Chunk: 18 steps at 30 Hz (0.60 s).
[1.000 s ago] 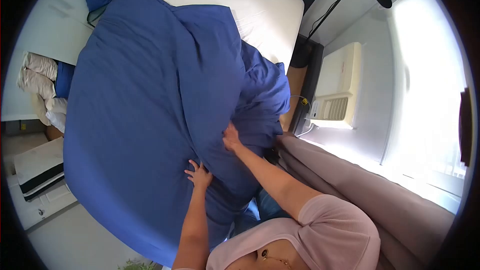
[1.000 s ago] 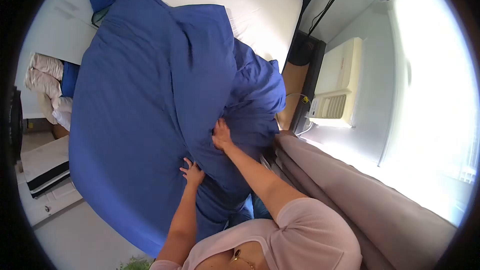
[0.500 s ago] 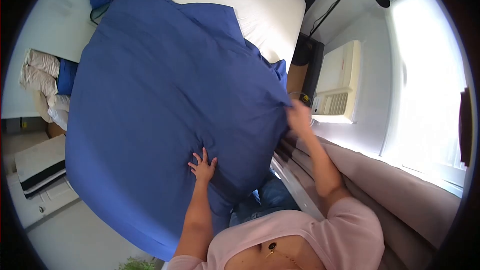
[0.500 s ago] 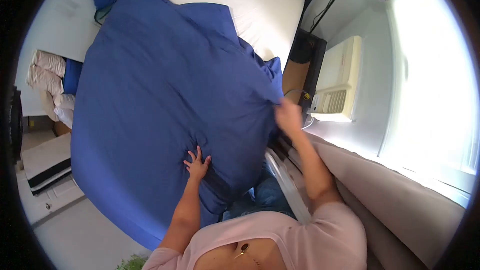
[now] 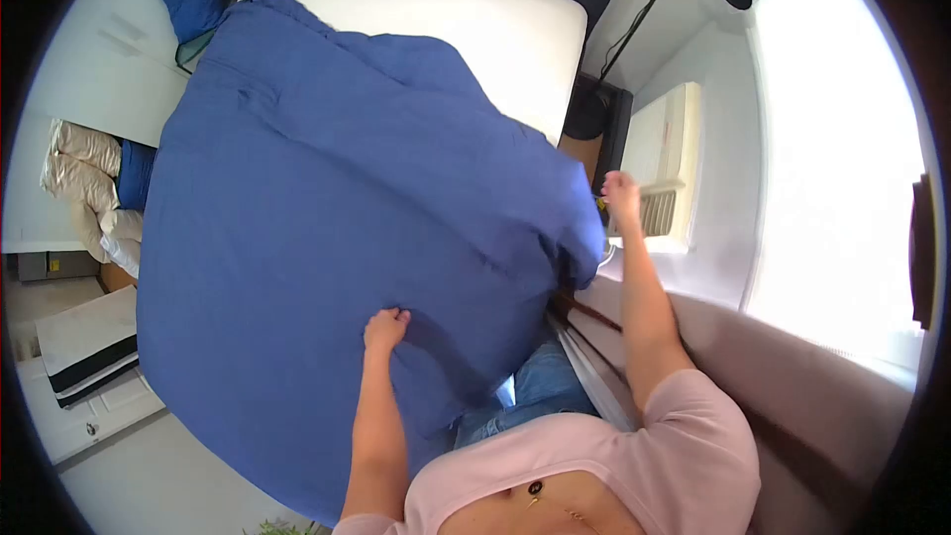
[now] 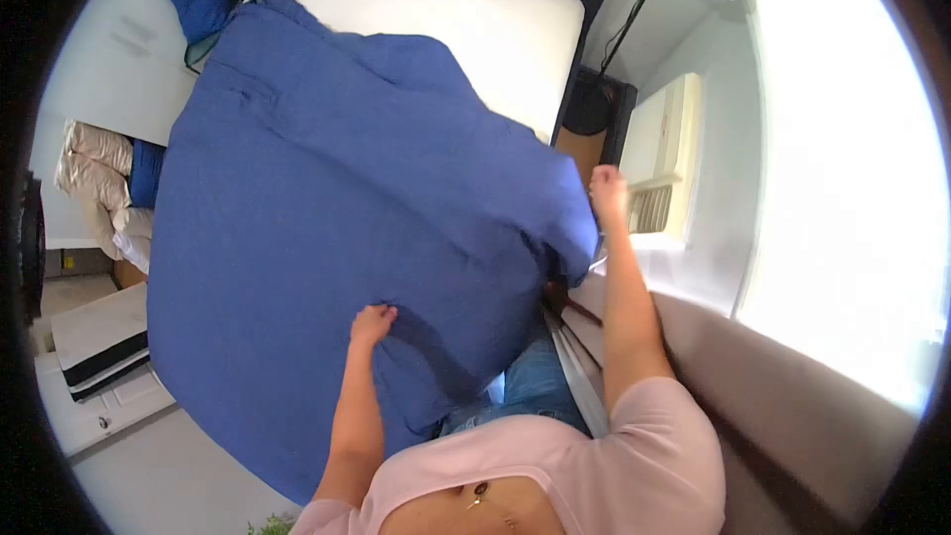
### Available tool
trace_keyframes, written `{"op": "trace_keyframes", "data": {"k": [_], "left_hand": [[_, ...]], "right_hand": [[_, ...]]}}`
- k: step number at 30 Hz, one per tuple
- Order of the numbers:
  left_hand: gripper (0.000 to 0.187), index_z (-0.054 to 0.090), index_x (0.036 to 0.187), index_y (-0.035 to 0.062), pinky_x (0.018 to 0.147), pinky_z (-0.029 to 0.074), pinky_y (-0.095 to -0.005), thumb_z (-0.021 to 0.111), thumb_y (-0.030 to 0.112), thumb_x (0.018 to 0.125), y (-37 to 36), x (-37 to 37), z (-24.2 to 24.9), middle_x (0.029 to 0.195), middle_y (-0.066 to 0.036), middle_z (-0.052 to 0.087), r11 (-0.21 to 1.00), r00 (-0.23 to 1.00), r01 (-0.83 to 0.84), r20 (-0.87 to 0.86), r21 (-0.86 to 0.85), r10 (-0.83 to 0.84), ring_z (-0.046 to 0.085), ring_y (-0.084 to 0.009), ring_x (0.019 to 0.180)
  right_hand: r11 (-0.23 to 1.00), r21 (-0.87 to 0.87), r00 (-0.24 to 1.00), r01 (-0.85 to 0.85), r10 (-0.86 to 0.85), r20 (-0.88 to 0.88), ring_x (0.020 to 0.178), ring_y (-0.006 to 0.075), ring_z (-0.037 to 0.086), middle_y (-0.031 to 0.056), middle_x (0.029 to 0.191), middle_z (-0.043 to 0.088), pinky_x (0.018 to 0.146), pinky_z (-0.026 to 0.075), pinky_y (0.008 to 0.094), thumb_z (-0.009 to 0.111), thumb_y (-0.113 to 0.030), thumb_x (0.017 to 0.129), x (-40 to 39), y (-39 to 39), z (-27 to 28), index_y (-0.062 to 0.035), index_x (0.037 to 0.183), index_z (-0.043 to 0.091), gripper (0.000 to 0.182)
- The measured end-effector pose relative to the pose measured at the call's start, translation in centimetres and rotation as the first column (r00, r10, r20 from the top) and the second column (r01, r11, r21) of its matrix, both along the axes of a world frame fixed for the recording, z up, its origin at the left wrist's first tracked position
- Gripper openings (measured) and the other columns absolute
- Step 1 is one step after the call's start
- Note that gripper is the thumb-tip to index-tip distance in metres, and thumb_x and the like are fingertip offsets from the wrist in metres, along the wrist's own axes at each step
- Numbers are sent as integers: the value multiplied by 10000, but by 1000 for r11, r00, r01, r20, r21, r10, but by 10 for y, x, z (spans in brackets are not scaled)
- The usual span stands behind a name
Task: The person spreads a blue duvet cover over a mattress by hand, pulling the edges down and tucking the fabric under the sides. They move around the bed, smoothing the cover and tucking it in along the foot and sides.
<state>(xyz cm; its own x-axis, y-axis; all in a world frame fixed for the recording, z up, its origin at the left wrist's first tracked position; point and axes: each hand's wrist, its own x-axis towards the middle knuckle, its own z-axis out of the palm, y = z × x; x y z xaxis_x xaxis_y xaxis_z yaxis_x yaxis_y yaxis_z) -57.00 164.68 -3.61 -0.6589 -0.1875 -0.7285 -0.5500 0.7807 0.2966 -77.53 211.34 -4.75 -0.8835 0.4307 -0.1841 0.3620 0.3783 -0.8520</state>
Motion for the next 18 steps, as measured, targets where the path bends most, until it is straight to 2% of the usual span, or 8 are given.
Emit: {"op": "trace_keyframes", "data": {"k": [2, 4, 5, 6, 8, 12, 15, 18], "left_hand": [[448, 541, 1200, 47, 960, 379, -408, 544, 342, 863, 15, -56, 47, 1176, -177, 562, 985, 958, -171, -228, 36, 174, 437, -336, 1203], [329, 568, 1149, 16, 965, 369, -412, 535, 205, 882, 30, -114, 72, 1190, -174, 551, 995, 732, -84, -674, 55, 99, 427, -347, 1208], [313, 566, 1145, 12, 969, 367, -405, 529, 183, 886, 39, -148, 86, 1183, -173, 554, 999, 649, -30, -760, -11, 11, 434, -346, 1200], [297, 565, 1141, 8, 972, 364, -399, 522, 160, 889, 50, -183, 99, 1176, -173, 558, 997, 553, 18, -830, -81, -77, 441, -345, 1192], [286, 570, 1119, 2, 969, 366, -399, 527, 164, 887, 77, -253, 112, 1181, -170, 554, 996, 462, 82, -885, -17, -54, 425, -351, 1202], [417, 498, 1226, 37, 942, 399, -393, 574, 230, 864, 123, -371, 50, 1287, -183, 471, 956, 634, 148, -766, 253, 105, 465, -371, 1169], [966, 146, 1414, 62, 949, 405, -410, 720, 394, 712, 154, -388, 18, 1321, -360, 302, 942, 938, 131, -269, -308, -219, 501, -428, 1104], [637, 353, 1307, -29, 869, 465, -433, 579, 302, 811, 126, -395, -80, 1131, -362, 488, 800, 904, 321, -88, -506, -419, 562, -444, 988]], "right_hand": [[931, 364, 994, 14, 25, -103, 887, 363, 585, 198, 964, 612, 780, 461, 461, 562, -214, 820, -20, -11, -77, 1, 989, 562, 274], [843, 523, 992, -125, 110, 60, 1120, 300, 467, 168, 1257, 478, 983, 354, 359, 600, -340, 817, -31, -31, -143, 27, 1228, 447, 572], [946, -315, 986, 72, -19, 168, 1118, 281, 461, 146, 1265, 472, 995, 341, 341, 541, -367, 860, -33, -50, -121, 23, 1258, 427, 568], [342, -883, 942, 322, -21, 336, 1116, 263, 455, 123, 1273, 466, 1006, 328, 323, 482, -394, 904, -32, -83, -92, 18, 1287, 408, 568], [566, -824, 976, 10, 172, 130, 1148, 262, 439, 132, 1313, 427, 1001, 332, 328, 477, -275, 885, -22, -137, -99, 0, 1329, 352, 537], [697, -601, 843, -392, 533, 68, 1112, 261, 488, 142, 1320, 431, 935, 403, 341, 518, -104, 806, 6, -166, 0, -27, 1366, 311, 602], [544, -804, 642, -241, 710, 288, 1042, 265, 542, 162, 1266, 480, 859, 457, 353, 556, -84, 758, -6, -152, 16, -32, 1339, 362, 615], [548, -691, 282, -471, 836, 471, 936, 277, 595, 199, 1111, 576, 778, 483, 362, 588, -181, 728, -58, -107, 7, -15, 1201, 517, 506]]}}
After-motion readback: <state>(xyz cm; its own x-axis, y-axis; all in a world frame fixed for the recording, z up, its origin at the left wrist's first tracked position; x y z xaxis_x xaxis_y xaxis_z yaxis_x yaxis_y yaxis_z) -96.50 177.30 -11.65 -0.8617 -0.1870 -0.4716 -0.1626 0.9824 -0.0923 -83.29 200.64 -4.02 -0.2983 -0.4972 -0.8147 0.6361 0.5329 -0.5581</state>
